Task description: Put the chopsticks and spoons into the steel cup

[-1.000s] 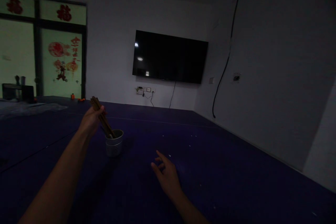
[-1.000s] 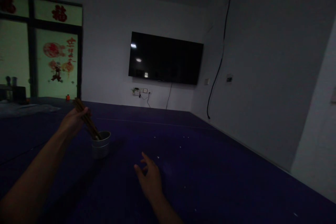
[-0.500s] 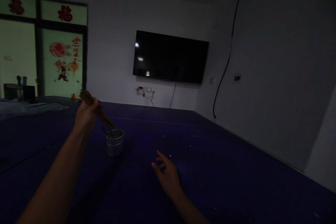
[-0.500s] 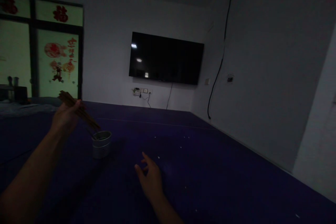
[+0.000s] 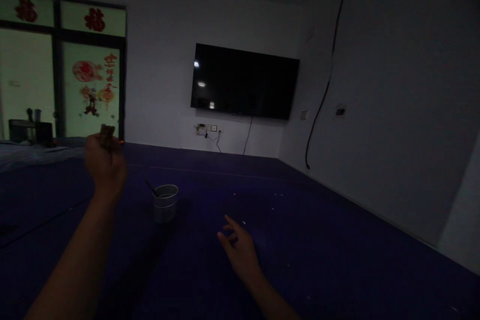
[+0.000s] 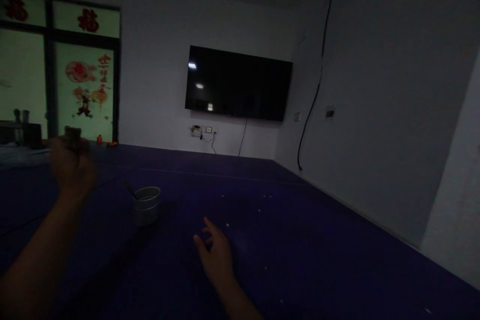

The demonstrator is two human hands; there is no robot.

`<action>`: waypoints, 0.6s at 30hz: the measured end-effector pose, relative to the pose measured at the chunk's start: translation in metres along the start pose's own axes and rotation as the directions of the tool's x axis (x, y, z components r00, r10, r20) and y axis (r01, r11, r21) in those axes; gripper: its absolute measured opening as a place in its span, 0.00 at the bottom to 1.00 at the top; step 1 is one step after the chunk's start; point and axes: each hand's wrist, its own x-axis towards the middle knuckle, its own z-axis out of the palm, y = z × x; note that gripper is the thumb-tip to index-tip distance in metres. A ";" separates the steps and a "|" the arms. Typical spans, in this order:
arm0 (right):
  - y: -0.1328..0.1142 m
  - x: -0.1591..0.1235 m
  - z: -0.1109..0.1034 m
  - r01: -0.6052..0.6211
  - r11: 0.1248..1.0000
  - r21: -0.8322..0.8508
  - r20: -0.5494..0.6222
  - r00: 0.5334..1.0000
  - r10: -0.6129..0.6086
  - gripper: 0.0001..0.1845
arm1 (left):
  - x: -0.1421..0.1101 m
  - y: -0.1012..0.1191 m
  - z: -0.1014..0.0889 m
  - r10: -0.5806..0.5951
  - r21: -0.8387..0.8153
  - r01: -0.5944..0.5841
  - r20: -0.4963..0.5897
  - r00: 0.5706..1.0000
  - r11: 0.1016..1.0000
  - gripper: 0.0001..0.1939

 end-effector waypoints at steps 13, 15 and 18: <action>-0.003 0.000 -0.002 -0.003 1.000 -0.005 0.006 1.000 0.003 0.27 | -0.033 -0.140 0.011 -0.595 0.619 0.281 0.384 0.706 0.733 0.17; -0.004 0.000 -0.002 -0.006 1.000 -0.005 0.005 1.000 0.006 0.27 | -0.044 -0.151 0.012 -0.616 0.656 0.241 0.429 0.660 0.715 0.16; -0.004 0.000 -0.001 -0.008 1.000 -0.006 0.008 1.000 0.008 0.27 | -0.057 -0.164 0.014 -0.637 0.717 0.147 0.481 0.602 0.681 0.11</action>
